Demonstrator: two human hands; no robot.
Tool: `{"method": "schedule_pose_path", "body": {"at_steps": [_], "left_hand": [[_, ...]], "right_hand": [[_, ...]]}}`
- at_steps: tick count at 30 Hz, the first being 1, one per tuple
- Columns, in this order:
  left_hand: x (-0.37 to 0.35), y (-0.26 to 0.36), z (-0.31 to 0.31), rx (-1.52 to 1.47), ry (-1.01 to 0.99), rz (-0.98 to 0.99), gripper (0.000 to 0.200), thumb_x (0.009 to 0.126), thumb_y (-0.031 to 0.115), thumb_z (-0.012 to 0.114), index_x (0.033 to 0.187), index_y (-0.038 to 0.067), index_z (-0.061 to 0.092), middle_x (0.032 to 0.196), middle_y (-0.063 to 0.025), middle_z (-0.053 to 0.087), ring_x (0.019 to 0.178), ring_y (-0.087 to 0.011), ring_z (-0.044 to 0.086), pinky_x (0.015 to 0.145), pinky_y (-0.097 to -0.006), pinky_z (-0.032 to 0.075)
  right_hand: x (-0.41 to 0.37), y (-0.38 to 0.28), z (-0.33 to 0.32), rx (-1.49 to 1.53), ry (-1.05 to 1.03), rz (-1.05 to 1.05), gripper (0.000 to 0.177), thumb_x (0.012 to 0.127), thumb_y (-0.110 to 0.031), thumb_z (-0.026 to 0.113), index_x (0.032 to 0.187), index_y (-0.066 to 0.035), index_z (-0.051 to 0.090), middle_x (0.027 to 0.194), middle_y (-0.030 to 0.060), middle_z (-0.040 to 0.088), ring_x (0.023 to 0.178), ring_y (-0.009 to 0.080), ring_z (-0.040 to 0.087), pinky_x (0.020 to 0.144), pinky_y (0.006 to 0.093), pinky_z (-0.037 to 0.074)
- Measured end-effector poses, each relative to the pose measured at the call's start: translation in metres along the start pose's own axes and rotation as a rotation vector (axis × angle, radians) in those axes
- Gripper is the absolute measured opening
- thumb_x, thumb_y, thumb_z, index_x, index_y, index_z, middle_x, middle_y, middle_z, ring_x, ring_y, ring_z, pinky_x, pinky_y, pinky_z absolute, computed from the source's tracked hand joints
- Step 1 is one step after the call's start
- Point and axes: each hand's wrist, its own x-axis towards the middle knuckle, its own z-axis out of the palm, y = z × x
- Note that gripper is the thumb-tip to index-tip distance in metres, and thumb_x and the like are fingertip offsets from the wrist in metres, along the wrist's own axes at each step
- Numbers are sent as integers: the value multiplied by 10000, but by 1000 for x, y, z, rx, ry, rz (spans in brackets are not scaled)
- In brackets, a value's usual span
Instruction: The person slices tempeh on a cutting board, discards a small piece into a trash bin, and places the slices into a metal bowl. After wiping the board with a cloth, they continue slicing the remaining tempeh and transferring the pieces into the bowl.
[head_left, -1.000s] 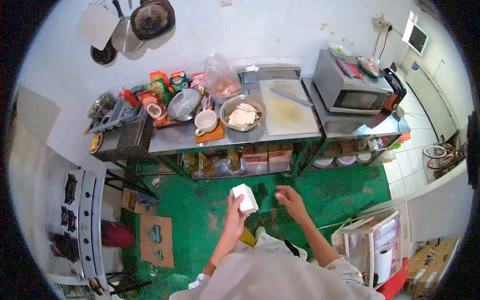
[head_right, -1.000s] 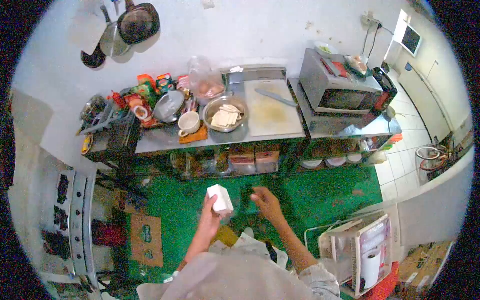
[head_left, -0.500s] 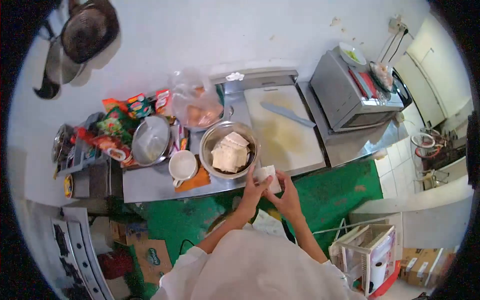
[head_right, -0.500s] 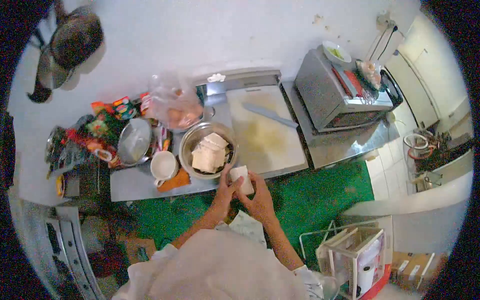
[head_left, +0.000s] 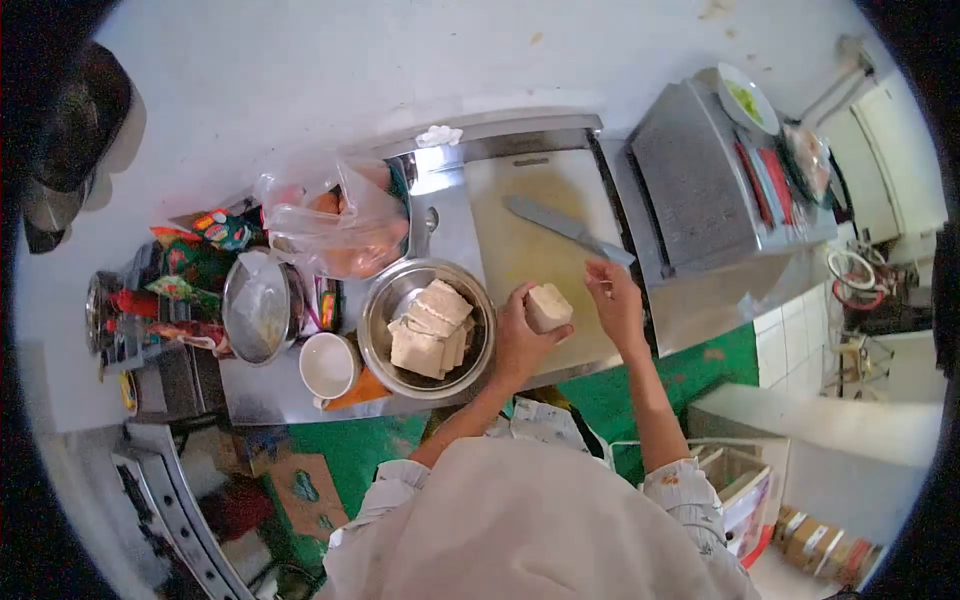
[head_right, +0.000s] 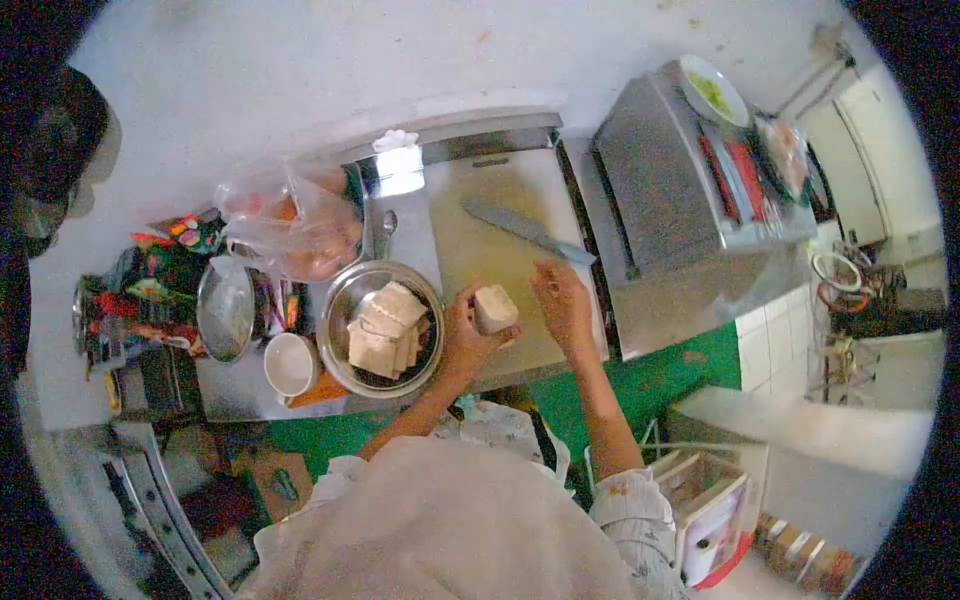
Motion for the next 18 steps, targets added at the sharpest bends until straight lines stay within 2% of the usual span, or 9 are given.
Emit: {"method": "schedule_pose_path", "body": {"at_steps": [1, 3, 5, 7, 8, 10, 14, 16, 18], "left_hand": [[5, -5, 9, 160, 87, 114, 746, 624, 219, 794, 1240, 63, 402, 1117, -137, 522, 1037, -315, 491, 882, -409, 412], [15, -13, 22, 203, 151, 180, 737, 611, 218, 789, 1228, 72, 414, 1126, -131, 515, 1048, -323, 474, 894, -421, 393], [23, -18, 31, 250, 216, 246, 728, 597, 218, 783, 1216, 81, 426, 1136, -124, 508, 1059, -331, 457, 906, -433, 374], [25, -20, 32, 531, 62, 303, 723, 596, 204, 760, 1226, 89, 426, 1152, -123, 495, 1080, -303, 448, 911, -411, 359], [25, -20, 34, 535, 79, 286, 723, 596, 204, 760, 1226, 89, 426, 1152, -123, 495, 1080, -303, 448, 911, -411, 359], [23, -8, 34, 879, -55, 242, 729, 603, 197, 738, 1251, 97, 417, 1157, -121, 492, 1093, -288, 439, 919, -400, 338], [34, -34, 55, 958, -124, 181, 755, 614, 190, 724, 1287, 99, 393, 1162, -127, 486, 1104, -283, 428, 917, -392, 331], [38, -36, 61, 1031, -161, 138, 717, 655, 197, 705, 1292, 95, 391, 1197, -134, 472, 1135, -285, 415, 944, -398, 316], [31, -29, 52, 967, -61, 165, 673, 684, 203, 691, 1283, 90, 404, 1213, -137, 467, 1143, -294, 414, 948, -406, 318]], "right_hand": [[7, 0, 4, 1, -24, -8, 223, 845, -117, 594, 1055, -42, 585, 979, 129, 620, 854, 187, 613, 720, 283, 473], [22, 4, 8, 46, -140, -82, 254, 840, -130, 604, 1081, -53, 578, 1016, 131, 618, 882, 197, 611, 730, 300, 474], [32, 24, 17, 99, -211, -54, 292, 851, -149, 601, 1125, -61, 555, 1015, 119, 613, 896, 196, 597, 753, 314, 470], [36, 28, 19, 275, -370, 109, 324, 866, -170, 588, 1168, -69, 530, 998, 102, 606, 901, 180, 578, 785, 310, 461], [39, 31, 18, 275, -393, 104, 324, 866, -170, 588, 1168, -69, 530, 998, 102, 606, 901, 180, 578, 785, 310, 461], [42, 30, 17, 280, -397, 208, 336, 879, -195, 574, 1184, -67, 517, 975, 93, 599, 910, 163, 563, 803, 299, 452], [50, 57, 29, 196, -362, 82, 350, 848, -209, 597, 1162, -70, 527, 958, 121, 606, 872, 211, 592, 766, 327, 481], [59, 53, 34, 193, -386, -37, 291, 853, -196, 575, 1110, -60, 560, 970, 128, 610, 882, 235, 600, 773, 332, 479], [69, 35, 44, 155, -393, -84, 254, 851, -188, 566, 1067, -54, 580, 977, 132, 610, 881, 256, 600, 777, 343, 477]]}}
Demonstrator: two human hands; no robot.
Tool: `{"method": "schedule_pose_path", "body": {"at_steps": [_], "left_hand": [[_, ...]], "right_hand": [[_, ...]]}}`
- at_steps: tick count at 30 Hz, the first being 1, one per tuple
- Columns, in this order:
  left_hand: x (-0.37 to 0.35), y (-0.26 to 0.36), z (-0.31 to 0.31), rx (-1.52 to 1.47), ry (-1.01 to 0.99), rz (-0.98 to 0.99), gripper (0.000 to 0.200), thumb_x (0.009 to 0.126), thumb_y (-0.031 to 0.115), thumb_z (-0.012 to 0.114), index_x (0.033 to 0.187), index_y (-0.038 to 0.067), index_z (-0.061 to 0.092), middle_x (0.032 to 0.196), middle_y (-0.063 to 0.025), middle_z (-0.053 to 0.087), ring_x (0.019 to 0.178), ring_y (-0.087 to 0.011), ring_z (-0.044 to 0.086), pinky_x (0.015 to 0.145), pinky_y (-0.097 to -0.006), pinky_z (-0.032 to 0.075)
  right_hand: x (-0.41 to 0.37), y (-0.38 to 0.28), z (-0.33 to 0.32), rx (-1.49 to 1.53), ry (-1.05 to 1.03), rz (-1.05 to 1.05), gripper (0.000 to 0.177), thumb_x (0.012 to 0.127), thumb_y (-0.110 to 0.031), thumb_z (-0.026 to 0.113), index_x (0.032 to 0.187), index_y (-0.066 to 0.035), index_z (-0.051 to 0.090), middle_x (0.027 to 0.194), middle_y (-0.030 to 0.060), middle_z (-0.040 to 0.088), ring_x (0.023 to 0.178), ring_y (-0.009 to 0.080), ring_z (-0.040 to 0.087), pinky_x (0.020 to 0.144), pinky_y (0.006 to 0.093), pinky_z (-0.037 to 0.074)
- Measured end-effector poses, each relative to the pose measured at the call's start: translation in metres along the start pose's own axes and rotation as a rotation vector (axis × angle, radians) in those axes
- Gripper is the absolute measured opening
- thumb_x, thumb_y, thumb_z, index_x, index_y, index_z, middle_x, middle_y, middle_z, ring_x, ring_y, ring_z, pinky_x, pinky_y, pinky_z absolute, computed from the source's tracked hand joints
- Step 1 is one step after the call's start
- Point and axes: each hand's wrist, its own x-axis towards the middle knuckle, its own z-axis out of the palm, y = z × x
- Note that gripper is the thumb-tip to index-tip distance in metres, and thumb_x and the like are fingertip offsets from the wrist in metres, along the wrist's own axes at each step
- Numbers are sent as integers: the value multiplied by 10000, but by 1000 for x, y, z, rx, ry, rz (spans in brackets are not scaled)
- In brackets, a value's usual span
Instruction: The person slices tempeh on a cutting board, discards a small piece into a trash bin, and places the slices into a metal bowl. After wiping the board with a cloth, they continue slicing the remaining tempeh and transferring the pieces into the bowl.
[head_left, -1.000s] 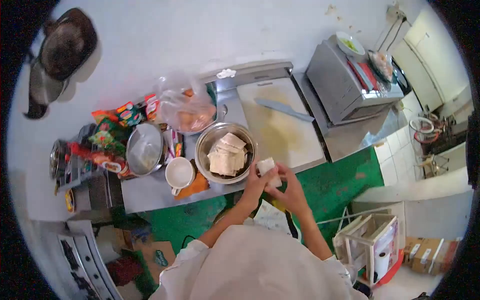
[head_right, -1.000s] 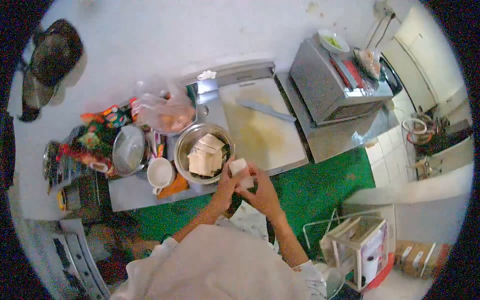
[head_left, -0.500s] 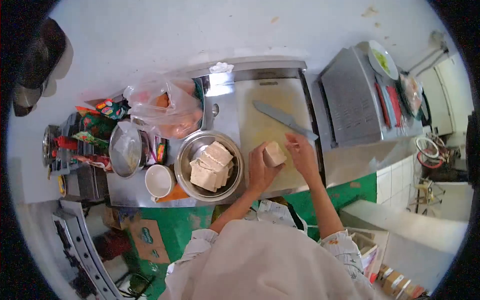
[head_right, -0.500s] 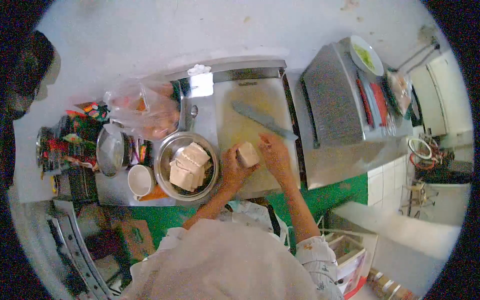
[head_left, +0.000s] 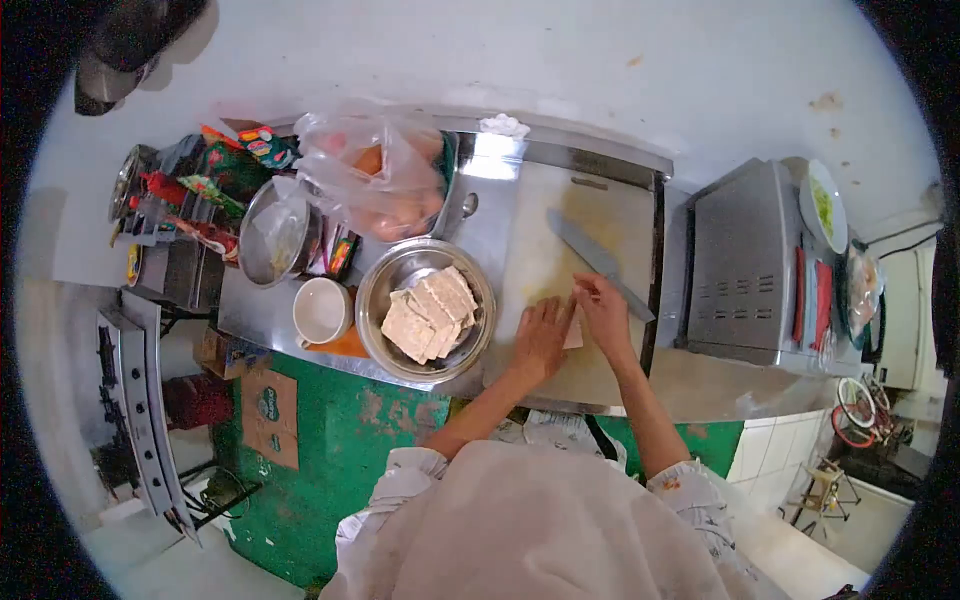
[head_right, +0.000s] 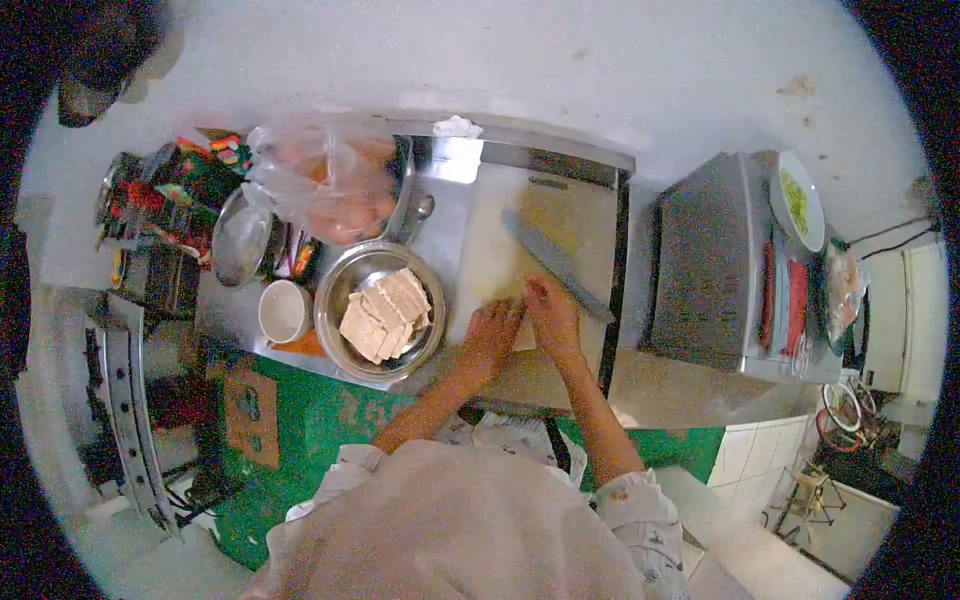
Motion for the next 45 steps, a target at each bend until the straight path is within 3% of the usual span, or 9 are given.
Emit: {"method": "schedule_pose_path", "body": {"at_steps": [4, 10, 13, 17, 19, 26, 32, 41, 45], "left_hand": [[-41, -24, -69, -349, 285, -48, 517, 757, 212, 653, 1215, 60, 469, 1229, -158, 467, 1159, -325, 413, 953, -433, 328], [-157, -155, -124, -388, 1015, -837, 310, 823, 143, 594, 1092, 12, 513, 1089, -107, 512, 1047, -231, 478, 931, -359, 359], [-216, -249, -95, -579, 1137, -1004, 325, 858, 203, 572, 1121, 30, 491, 1106, -86, 508, 1000, -214, 485, 871, -349, 381], [-218, -274, -117, -956, 1076, -1150, 340, 886, 293, 525, 1096, 27, 530, 1127, -88, 513, 1049, -207, 491, 878, -350, 405], [-218, -287, -119, -1148, 775, -1113, 389, 901, 368, 477, 1101, 40, 536, 1100, -100, 548, 1026, -204, 527, 865, -349, 422], [-213, -302, -106, -1164, 669, -1070, 379, 895, 395, 488, 1037, 55, 573, 944, -72, 623, 834, -180, 609, 723, -300, 480], [-224, -301, -103, -1216, 601, -1017, 369, 890, 407, 501, 938, 56, 604, 878, -58, 626, 796, -141, 601, 695, -274, 485], [-235, -261, -78, -1309, 595, -1025, 321, 929, 340, 477, 853, 51, 597, 770, -2, 572, 700, -91, 518, 662, -249, 422], [-233, -248, -84, -1371, 717, -1045, 277, 946, 276, 449, 895, 37, 580, 829, -13, 579, 770, -109, 521, 692, -264, 414]], "right_hand": [[42, -44, 38, -203, -16, -203, 227, 832, -139, 583, 1040, -52, 610, 945, 118, 631, 824, 229, 609, 748, 323, 472], [110, -60, 130, -263, -298, -408, 190, 802, -130, 568, 965, -85, 653, 939, 137, 633, 815, 302, 593, 749, 353, 474], [130, -56, 153, -311, -405, -517, 175, 802, -175, 571, 937, -102, 656, 905, 171, 625, 866, 330, 588, 794, 408, 467], [132, -49, 161, -462, -380, -417, 175, 794, -202, 566, 868, -65, 647, 874, 202, 577, 804, 367, 575, 736, 423, 474], [124, -59, 158, -507, -364, -482, 167, 783, -163, 568, 843, -21, 631, 844, 196, 558, 787, 368, 562, 697, 434, 447], [123, -40, 163, -634, -209, -418, 142, 773, -80, 555, 903, -34, 591, 818, 181, 549, 764, 344, 554, 679, 421, 450], [74, -104, 142, -276, 217, -331, 172, 817, -104, 582, 978, -45, 598, 812, 111, 586, 749, 227, 568, 685, 324, 458], [-23, -192, 228, -135, -210, -355, 187, 802, -84, 610, 982, -37, 598, 874, 102, 592, 777, 243, 584, 698, 330, 463], [-33, -204, 280, -214, -281, -590, 465, 764, -301, 650, 1173, -123, 517, 1090, 182, 502, 987, 317, 507, 834, 419, 415]]}}
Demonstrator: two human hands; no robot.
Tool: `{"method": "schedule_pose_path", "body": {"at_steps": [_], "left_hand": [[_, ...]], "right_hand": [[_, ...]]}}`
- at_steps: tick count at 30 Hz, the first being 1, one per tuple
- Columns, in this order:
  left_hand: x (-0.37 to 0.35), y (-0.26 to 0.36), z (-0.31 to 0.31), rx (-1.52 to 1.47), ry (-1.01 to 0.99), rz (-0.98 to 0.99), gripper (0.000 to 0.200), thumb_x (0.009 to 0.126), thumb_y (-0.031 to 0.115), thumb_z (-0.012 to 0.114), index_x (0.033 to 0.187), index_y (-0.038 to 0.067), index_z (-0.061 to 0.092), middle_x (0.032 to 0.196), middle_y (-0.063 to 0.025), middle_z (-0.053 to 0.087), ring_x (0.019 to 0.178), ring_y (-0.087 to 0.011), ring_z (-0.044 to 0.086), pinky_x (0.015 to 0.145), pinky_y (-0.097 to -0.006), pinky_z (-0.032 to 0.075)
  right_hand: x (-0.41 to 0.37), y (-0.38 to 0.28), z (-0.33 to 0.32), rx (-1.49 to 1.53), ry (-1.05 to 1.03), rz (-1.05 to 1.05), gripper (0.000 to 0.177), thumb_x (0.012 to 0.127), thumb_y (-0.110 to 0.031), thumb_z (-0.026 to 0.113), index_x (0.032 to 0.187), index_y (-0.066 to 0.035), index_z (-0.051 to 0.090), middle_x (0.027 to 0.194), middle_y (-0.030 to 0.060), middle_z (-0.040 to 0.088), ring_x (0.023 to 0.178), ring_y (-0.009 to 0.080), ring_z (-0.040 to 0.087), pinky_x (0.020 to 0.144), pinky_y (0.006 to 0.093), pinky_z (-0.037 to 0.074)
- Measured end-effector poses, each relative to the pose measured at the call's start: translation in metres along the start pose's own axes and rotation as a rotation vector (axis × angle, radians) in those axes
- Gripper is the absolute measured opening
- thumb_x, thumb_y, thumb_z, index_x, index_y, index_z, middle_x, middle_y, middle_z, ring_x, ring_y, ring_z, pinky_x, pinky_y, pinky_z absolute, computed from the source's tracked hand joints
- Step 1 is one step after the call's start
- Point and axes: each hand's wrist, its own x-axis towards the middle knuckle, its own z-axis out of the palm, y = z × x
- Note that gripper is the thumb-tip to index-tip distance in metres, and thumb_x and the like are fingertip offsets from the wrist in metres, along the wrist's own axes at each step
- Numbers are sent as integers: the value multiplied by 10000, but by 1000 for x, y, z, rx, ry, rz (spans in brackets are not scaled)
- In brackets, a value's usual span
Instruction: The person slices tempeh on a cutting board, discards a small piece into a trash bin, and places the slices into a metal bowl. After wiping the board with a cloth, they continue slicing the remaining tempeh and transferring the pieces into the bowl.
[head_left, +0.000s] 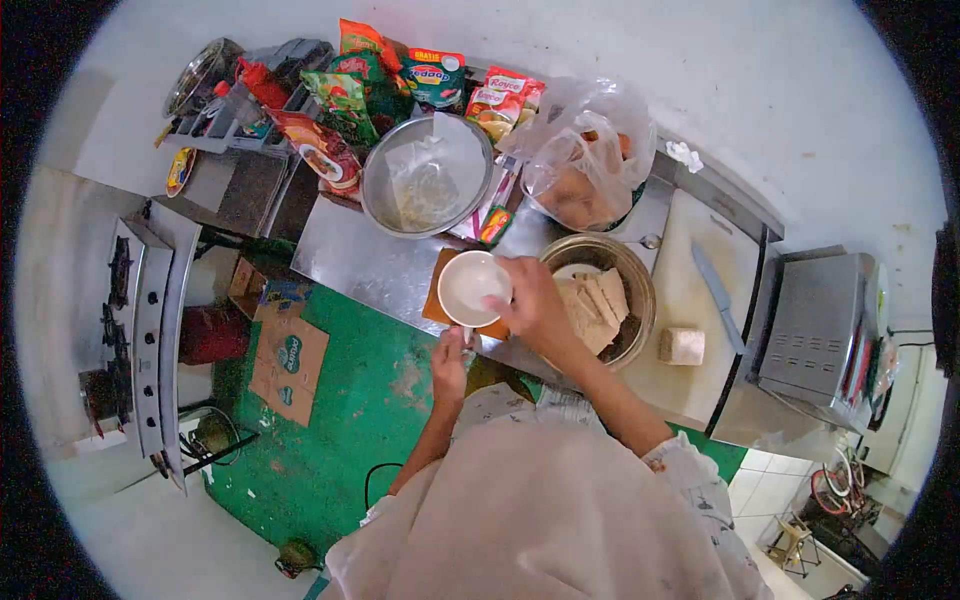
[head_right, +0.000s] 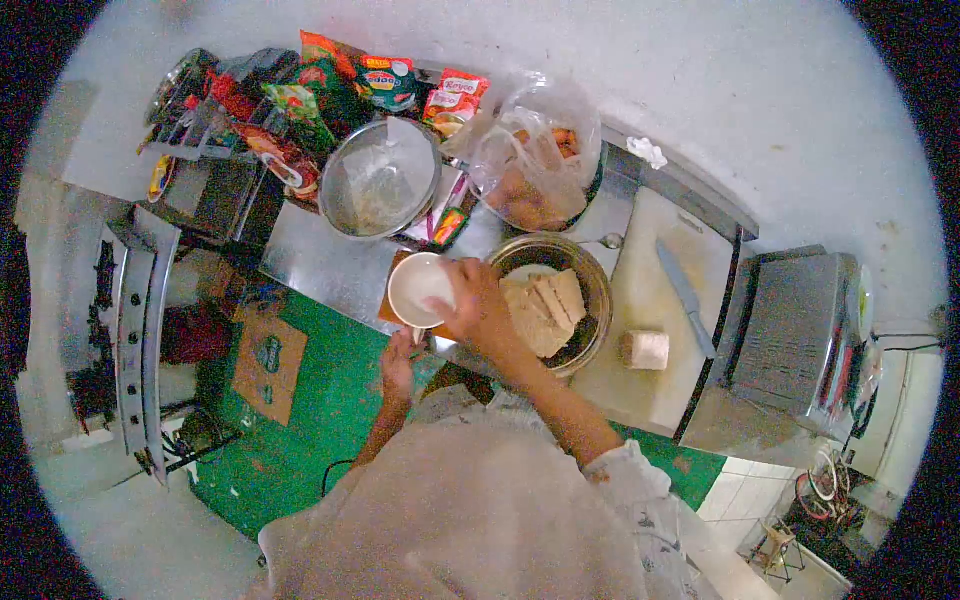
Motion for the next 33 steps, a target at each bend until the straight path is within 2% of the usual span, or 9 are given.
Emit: {"method": "schedule_pose_path", "body": {"at_steps": [2, 4, 6, 12, 18, 23, 26, 28, 33], "left_hand": [[10, -1, -11, 154, 92, 160, 241, 930, 247, 476, 908, 27, 574, 855, -39, 575, 795, -147, 524, 713, -291, 415], [24, 2, -24, 310, 191, 319, 211, 914, 217, 503, 920, 17, 568, 880, -65, 570, 821, -184, 527, 734, -319, 416], [44, 8, -33, 643, 258, 604, 167, 850, 149, 570, 945, 12, 558, 916, -112, 547, 847, -263, 519, 776, -374, 409], [76, 25, -31, 814, 116, 426, 350, 723, 159, 672, 1008, 18, 526, 970, -171, 565, 926, -346, 543, 796, -418, 425], [81, 46, -18, 1073, -19, 219, 258, 705, 162, 645, 925, 40, 589, 917, -210, 623, 830, -387, 593, 726, -461, 468], [81, 48, -24, 816, -144, 137, 251, 724, 203, 604, 915, 43, 590, 888, -154, 641, 811, -289, 623, 715, -377, 486], [78, 46, -25, 308, -253, 70, 377, 731, 222, 552, 1077, 76, 582, 834, -69, 635, 750, -196, 613, 668, -341, 499], [62, 70, -20, -285, -286, -68, 374, 671, 96, 567, 1032, -2, 542, 974, -58, 603, 901, -180, 596, 801, -303, 478], [33, 109, -21, -433, -353, -136, 550, 648, 99, 541, 1190, 28, 474, 1125, -94, 560, 1042, -233, 543, 926, -368, 431]], "right_hand": [[8, -15, 17, -24, 18, -91, 626, 735, -415, 663, 1275, -173, 456, 1210, 220, 444, 1100, 363, 456, 897, 474, 383], [15, -33, 26, -345, -256, 64, 914, 631, -612, 649, 1392, -272, 275, 1377, 267, 248, 1245, 467, 270, 958, 595, 275], [16, -34, 36, -357, -276, 52, 949, 612, -623, 655, 1399, -280, 252, 1393, 263, 223, 1261, 470, 241, 951, 611, 274], [21, -32, 51, -333, -342, 82, 1074, 524, -561, 749, 1409, -303, 198, 1446, 225, 118, 1305, 467, 152, 900, 641, 330], [26, -37, 54, -400, -297, 73, 992, 488, -387, 801, 1351, -274, 326, 1355, 194, 264, 1223, 418, 279, 862, 627, 369], [25, -33, 50, -326, -251, 26, 943, 488, -393, 792, 1316, -213, 379, 1311, 200, 299, 1196, 419, 295, 849, 615, 377], [29, -51, 29, -315, -352, 80, 940, 495, -393, 786, 1320, -206, 378, 1315, 209, 290, 1206, 426, 277, 855, 612, 372], [22, -47, 30, -362, -264, 49, 925, 508, -396, 773, 1323, -209, 378, 1318, 213, 283, 1216, 421, 263, 855, 601, 374], [24, -75, -27, -239, -239, -37, 911, 508, -376, 755, 1324, -208, 384, 1307, 223, 286, 1212, 420, 271, 879, 580, 365]]}}
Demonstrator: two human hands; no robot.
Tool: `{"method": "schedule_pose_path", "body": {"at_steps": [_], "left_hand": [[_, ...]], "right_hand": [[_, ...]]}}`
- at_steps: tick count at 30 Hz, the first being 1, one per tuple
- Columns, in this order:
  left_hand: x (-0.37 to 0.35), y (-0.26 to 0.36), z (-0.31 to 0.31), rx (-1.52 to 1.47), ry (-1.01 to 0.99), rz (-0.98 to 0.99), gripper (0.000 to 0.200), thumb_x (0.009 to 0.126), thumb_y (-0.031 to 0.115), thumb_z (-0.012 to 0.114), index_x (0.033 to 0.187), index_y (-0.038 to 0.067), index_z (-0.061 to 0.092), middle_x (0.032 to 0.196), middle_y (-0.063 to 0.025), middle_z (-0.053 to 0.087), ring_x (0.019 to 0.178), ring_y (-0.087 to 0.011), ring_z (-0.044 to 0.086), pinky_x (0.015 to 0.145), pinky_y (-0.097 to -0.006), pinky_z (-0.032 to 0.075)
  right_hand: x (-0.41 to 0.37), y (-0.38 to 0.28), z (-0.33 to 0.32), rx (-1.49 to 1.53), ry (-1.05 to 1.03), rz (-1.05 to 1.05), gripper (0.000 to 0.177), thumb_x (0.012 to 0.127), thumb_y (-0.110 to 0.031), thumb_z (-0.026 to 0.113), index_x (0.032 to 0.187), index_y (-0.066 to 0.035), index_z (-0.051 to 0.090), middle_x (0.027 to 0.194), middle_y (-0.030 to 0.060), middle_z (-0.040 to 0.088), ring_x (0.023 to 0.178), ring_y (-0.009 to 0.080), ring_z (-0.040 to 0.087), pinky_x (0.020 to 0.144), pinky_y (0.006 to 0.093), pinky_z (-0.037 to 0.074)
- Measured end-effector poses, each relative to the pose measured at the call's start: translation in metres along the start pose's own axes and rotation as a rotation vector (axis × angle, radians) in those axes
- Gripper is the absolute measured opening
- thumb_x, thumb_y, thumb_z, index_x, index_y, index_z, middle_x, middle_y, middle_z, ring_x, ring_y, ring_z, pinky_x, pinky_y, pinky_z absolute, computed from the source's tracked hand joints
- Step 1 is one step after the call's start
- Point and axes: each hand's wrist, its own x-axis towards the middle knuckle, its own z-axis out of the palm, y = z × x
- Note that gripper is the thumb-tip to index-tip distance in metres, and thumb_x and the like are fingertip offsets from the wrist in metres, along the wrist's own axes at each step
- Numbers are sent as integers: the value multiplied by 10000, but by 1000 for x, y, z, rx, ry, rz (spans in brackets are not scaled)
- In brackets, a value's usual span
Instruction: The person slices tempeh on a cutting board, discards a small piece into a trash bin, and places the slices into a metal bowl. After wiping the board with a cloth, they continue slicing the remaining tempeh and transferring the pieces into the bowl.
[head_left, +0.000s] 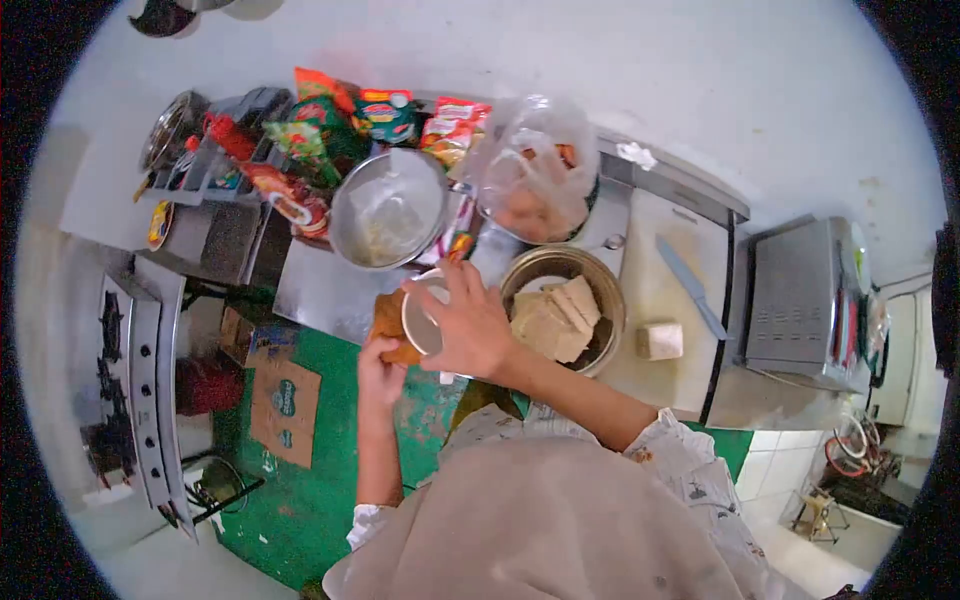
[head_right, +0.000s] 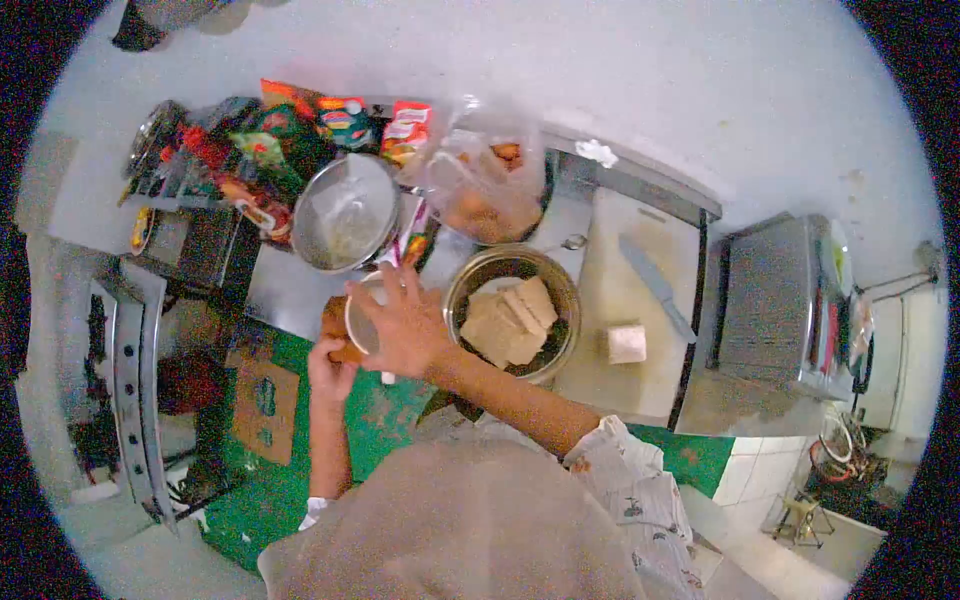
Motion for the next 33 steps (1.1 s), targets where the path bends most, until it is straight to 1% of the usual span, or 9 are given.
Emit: {"method": "schedule_pose_path", "body": {"at_steps": [4, 9, 12, 14, 18, 20, 24, 29, 33], "left_hand": [[-19, 8, 61, -165, -135, -7, 588, 615, 78, 557, 1191, 1, 465, 1160, -112, 550, 1092, -269, 520, 977, -410, 396], [-5, -28, 139, -271, -302, -81, 614, 628, 103, 548, 1225, 0, 446, 1200, -123, 535, 1116, -279, 504, 1011, -423, 350], [12, -66, 186, -391, -420, -210, 628, 642, 82, 533, 1256, 18, 418, 1245, -106, 501, 1146, -251, 479, 1023, -402, 324], [28, -98, 219, -426, -517, -267, 574, 675, 126, 526, 1237, 38, 444, 1223, -90, 520, 1136, -246, 483, 1007, -400, 339], [51, -149, 277, -400, -533, -324, 514, 696, 147, 520, 1199, 49, 477, 1167, -77, 553, 1093, -249, 508, 974, -405, 371], [71, -176, 297, -365, -434, -366, 451, 699, 148, 518, 1139, 47, 509, 1111, -76, 574, 1037, -253, 535, 935, -413, 401], [136, -226, 315, -388, -426, -340, 403, 686, 137, 524, 1079, 46, 526, 1069, -91, 587, 997, -257, 554, 915, -412, 419], [202, -248, 308, -372, -451, -331, 433, 701, 143, 537, 1114, 18, 501, 1069, -112, 584, 976, -270, 573, 876, -413, 466], [237, -260, 276, -119, -243, -151, 392, 691, 139, 572, 1063, 24, 522, 992, -91, 595, 907, -237, 591, 825, -352, 483]], "right_hand": [[-19, 12, -50, 86, 158, -97, 876, 509, -320, 751, 1306, -196, 411, 1256, 230, 325, 1169, 427, 319, 903, 522, 363], [-51, 55, -122, -47, 229, -97, 895, 495, -325, 783, 1298, -194, 410, 1219, 230, 372, 1128, 424, 378, 941, 495, 351], [-77, 86, -162, -100, 149, 83, 899, 493, -349, 799, 1288, -213, 400, 1224, 228, 381, 1152, 425, 360, 945, 513, 345], [-92, 117, -178, -172, 175, 102, 896, 494, -352, 797, 1287, -224, 399, 1227, 224, 381, 1150, 428, 362, 934, 514, 358], [-115, 178, -204, -288, 199, 190, 889, 501, -350, 788, 1291, -251, 392, 1253, 218, 364, 1146, 442, 366, 897, 511, 402], [-121, 208, -208, -305, 211, 244, 902, 503, -345, 778, 1309, -260, 384, 1272, 218, 354, 1150, 442, 365, 890, 510, 411], [-126, 248, -214, -323, 167, 321, 908, 507, -351, 770, 1322, -265, 378, 1276, 215, 356, 1153, 437, 363, 902, 508, 405], [-127, 281, -209, -295, 174, 361, 900, 513, -368, 758, 1324, -260, 382, 1281, 220, 347, 1157, 438, 356, 928, 504, 383], [-128, 292, -207, -256, 162, 291, 913, 509, -377, 763, 1328, -263, 376, 1285, 215, 345, 1156, 437, 357, 929, 505, 383]]}}
